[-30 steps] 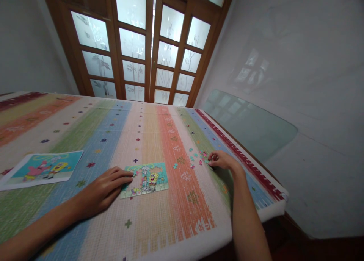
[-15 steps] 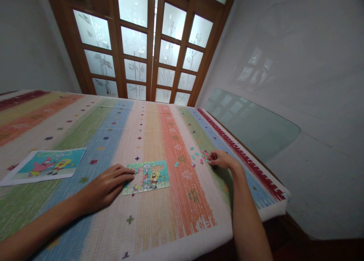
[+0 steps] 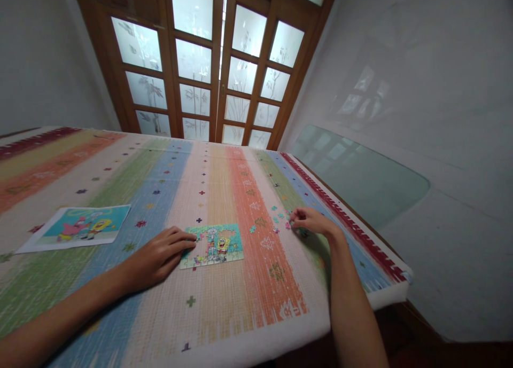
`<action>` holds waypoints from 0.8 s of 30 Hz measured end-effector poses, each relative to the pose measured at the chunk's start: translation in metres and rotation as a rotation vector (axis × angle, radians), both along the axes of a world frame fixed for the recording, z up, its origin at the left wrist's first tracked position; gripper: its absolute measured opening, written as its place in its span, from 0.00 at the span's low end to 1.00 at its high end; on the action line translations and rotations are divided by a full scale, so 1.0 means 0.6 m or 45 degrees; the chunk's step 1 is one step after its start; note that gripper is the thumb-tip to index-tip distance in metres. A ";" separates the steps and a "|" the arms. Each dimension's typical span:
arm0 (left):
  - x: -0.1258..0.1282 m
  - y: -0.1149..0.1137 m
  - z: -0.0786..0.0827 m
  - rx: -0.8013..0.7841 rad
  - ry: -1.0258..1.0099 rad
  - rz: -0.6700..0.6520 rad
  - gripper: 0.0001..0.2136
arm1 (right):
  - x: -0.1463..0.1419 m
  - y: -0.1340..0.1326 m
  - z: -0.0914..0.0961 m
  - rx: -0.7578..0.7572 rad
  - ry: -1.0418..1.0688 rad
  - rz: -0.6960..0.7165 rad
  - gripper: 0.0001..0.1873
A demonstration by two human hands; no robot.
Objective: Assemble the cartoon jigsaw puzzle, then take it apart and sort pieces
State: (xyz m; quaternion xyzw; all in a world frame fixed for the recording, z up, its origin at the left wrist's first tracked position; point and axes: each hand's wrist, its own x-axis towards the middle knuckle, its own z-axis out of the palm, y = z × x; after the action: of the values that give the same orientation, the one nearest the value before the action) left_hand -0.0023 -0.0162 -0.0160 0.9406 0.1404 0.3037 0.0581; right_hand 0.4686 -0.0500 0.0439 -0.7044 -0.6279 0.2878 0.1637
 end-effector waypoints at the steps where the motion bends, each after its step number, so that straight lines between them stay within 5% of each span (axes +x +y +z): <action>1: 0.000 0.000 0.001 -0.003 -0.001 -0.004 0.16 | -0.010 0.002 0.003 0.017 0.061 0.038 0.09; 6: 0.002 -0.002 0.003 -0.026 0.021 0.005 0.16 | -0.115 0.017 0.005 0.111 0.423 0.364 0.12; 14: 0.001 -0.005 0.004 -0.065 0.057 0.025 0.17 | -0.324 0.040 -0.030 0.215 0.421 0.619 0.06; 24: 0.002 -0.007 0.003 -0.101 0.053 0.027 0.17 | -0.366 0.052 -0.047 0.416 0.163 0.687 0.09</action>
State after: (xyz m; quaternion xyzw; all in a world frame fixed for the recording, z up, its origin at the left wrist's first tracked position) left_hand -0.0012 -0.0202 -0.0141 0.9421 0.1634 0.2788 0.0891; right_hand 0.2492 -0.0187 0.0156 -0.4574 -0.8183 0.2601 0.2315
